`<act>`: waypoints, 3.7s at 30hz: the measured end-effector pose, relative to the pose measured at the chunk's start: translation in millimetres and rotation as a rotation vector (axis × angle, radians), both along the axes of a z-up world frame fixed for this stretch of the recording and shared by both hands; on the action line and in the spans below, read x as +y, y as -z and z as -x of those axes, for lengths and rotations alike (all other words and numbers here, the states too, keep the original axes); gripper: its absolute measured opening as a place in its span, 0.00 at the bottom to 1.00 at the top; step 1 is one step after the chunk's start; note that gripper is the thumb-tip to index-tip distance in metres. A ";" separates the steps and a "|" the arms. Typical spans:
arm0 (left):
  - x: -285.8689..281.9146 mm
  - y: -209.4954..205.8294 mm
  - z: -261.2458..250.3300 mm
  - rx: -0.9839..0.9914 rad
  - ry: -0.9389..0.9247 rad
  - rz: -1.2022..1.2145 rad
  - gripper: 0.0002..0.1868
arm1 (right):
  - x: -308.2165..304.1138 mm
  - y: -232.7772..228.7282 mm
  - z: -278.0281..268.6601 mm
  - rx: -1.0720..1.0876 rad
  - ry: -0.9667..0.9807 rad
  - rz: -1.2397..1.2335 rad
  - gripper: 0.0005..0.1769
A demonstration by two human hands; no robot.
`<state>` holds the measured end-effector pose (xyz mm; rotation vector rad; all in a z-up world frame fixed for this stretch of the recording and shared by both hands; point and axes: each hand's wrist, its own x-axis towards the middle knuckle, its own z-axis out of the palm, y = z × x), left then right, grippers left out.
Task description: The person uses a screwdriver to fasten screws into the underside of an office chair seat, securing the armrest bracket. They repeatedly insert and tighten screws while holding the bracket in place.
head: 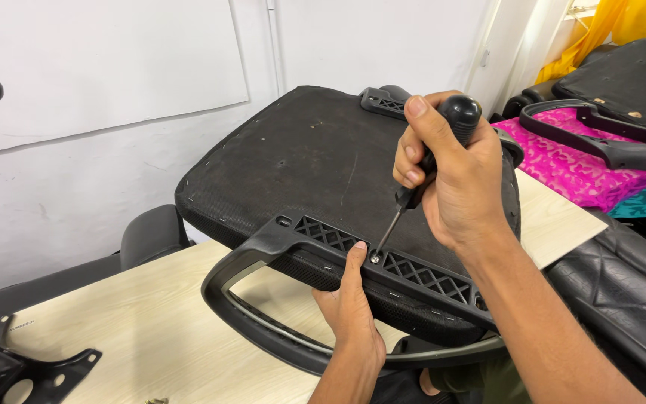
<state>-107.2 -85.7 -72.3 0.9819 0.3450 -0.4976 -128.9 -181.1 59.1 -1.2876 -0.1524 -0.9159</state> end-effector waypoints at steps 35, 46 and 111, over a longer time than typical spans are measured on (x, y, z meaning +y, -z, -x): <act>-5.2 4.1 4.7 0.026 0.017 0.010 0.57 | -5.9 -0.1 -17.8 0.021 -0.019 0.049 0.30; -2.2 -1.8 6.6 0.052 0.044 -0.019 0.55 | 4.1 -2.7 -20.9 0.019 0.142 0.018 0.24; -3.7 -17.7 -5.0 0.137 -0.073 0.110 0.41 | -17.3 3.0 -24.0 0.008 -0.588 -0.053 0.38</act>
